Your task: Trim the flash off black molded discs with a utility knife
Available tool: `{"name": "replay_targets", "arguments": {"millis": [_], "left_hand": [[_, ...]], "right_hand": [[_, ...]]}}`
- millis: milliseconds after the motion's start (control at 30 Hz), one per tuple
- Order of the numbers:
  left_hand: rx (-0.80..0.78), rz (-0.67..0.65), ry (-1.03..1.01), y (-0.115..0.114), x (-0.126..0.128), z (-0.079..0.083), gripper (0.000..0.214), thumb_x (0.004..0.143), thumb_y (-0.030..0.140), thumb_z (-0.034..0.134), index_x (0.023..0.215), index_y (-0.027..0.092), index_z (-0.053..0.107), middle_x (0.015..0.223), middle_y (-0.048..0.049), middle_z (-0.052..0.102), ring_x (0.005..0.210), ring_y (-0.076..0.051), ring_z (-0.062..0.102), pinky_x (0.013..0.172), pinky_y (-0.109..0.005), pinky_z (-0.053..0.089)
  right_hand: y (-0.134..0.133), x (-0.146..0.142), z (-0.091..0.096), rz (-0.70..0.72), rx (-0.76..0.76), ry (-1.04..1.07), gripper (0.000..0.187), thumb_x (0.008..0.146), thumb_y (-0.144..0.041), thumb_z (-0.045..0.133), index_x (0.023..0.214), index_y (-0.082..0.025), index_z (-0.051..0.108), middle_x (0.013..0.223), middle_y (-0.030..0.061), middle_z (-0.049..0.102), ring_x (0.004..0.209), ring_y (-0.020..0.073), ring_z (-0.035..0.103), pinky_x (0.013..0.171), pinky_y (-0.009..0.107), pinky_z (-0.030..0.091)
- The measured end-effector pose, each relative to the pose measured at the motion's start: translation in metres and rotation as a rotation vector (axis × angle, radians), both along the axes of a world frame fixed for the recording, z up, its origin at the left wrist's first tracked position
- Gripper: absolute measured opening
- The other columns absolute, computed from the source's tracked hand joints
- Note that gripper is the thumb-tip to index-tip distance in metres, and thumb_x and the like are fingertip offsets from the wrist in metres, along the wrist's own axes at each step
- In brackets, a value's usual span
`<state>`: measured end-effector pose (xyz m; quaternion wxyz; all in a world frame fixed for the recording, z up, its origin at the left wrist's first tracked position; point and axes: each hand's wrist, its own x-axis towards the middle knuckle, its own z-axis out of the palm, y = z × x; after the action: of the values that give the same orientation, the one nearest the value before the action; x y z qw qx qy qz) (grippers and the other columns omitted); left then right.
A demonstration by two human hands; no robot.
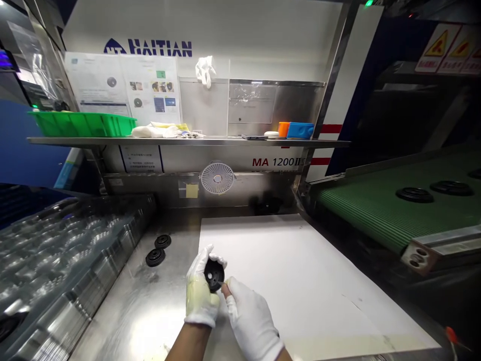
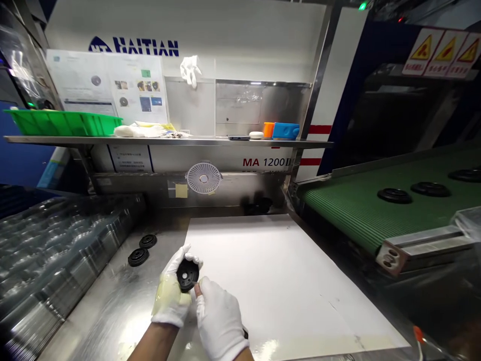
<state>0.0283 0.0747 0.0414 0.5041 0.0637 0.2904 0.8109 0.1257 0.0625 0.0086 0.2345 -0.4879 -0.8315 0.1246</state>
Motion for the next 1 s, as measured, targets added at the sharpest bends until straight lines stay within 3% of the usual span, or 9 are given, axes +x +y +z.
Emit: {"name": "replay_targets", "arguments": {"millis": [133,200,267,400,567,733,867,933,1000], "left_hand": [[0.04,0.041,-0.005,0.006,-0.008,-0.005,0.023,0.071,0.016,0.064,0.093,0.018,0.062,0.077,-0.0014,0.062,0.072,-0.013,0.061,0.075,-0.029,0.051],[0.011,-0.085,-0.023,0.004,-0.015,-0.005,0.029,0.072,0.017,0.059,0.1,0.016,0.061,0.092,-0.0095,0.064,0.083,-0.02,0.063,0.076,-0.038,0.052],[-0.013,-0.215,-0.052,0.002,-0.022,-0.004,0.032,0.072,0.018,0.055,0.104,0.011,0.06,0.091,-0.0135,0.064,0.081,-0.024,0.063,0.072,-0.042,0.052],[-0.012,-0.197,-0.088,0.003,-0.024,0.002,0.026,0.073,0.017,0.055,0.097,0.009,0.062,0.068,-0.0051,0.058,0.063,-0.016,0.058,0.065,-0.034,0.052],[-0.007,-0.089,-0.109,0.004,-0.013,0.002,0.009,0.071,0.013,0.063,0.079,0.015,0.061,0.064,0.0006,0.053,0.059,-0.011,0.055,0.063,-0.027,0.051],[0.056,0.002,-0.099,-0.023,-0.002,0.006,0.018,0.072,0.014,0.061,0.09,0.018,0.061,0.068,0.001,0.057,0.067,-0.011,0.059,0.073,-0.028,0.051],[0.062,-0.133,-0.044,-0.056,-0.002,0.015,0.032,0.073,0.017,0.053,0.105,0.014,0.059,0.089,-0.0109,0.064,0.082,-0.023,0.063,0.073,-0.041,0.052],[0.096,-0.209,-0.016,-0.071,-0.002,0.02,0.033,0.072,0.018,0.052,0.104,0.013,0.059,0.082,-0.0102,0.064,0.074,-0.022,0.063,0.067,-0.04,0.053],[0.127,-0.181,0.001,-0.083,0.0,0.024,0.031,0.073,0.017,0.055,0.103,0.014,0.06,0.071,-0.0049,0.06,0.064,-0.017,0.06,0.063,-0.034,0.052]], "right_hand": [[0.001,-0.01,-0.001,-0.002,-0.031,0.086,0.024,0.092,-0.028,0.032,0.077,-0.024,0.051,0.068,-0.0014,0.061,0.06,0.0177,0.055,0.052,0.027,0.026],[0.004,-0.009,0.0,0.026,-0.055,0.156,0.025,0.092,-0.029,0.031,0.082,-0.025,0.053,0.074,-0.0006,0.063,0.065,0.0181,0.057,0.055,0.027,0.03],[0.008,-0.007,0.003,0.064,-0.083,0.216,0.025,0.093,-0.029,0.03,0.09,-0.026,0.054,0.081,-0.0004,0.064,0.071,0.0181,0.059,0.06,0.026,0.033],[0.017,-0.005,0.007,0.019,-0.121,0.189,0.024,0.091,-0.029,0.03,0.085,-0.025,0.052,0.079,0.0005,0.063,0.068,0.0189,0.058,0.058,0.026,0.034],[0.002,-0.009,0.004,-0.044,-0.064,0.071,0.023,0.091,-0.029,0.029,0.079,-0.025,0.049,0.07,-0.0008,0.06,0.06,0.0185,0.055,0.053,0.028,0.028],[-0.034,-0.01,0.009,-0.035,-0.041,0.097,0.025,0.091,-0.029,0.028,0.077,-0.025,0.049,0.067,-0.0006,0.059,0.06,0.0191,0.056,0.053,0.028,0.027],[-0.052,0.0,0.019,0.009,-0.008,0.176,0.025,0.092,-0.031,0.028,0.084,-0.025,0.051,0.074,-0.0008,0.062,0.065,0.0179,0.058,0.055,0.027,0.03],[-0.06,0.006,0.022,0.0,0.018,0.182,0.026,0.094,-0.033,0.027,0.083,-0.025,0.05,0.074,-0.0007,0.061,0.064,0.0175,0.057,0.054,0.026,0.03],[-0.069,0.01,0.023,-0.034,0.041,0.166,0.028,0.094,-0.034,0.026,0.08,-0.024,0.048,0.07,0.0,0.059,0.06,0.018,0.056,0.052,0.026,0.029]]}}
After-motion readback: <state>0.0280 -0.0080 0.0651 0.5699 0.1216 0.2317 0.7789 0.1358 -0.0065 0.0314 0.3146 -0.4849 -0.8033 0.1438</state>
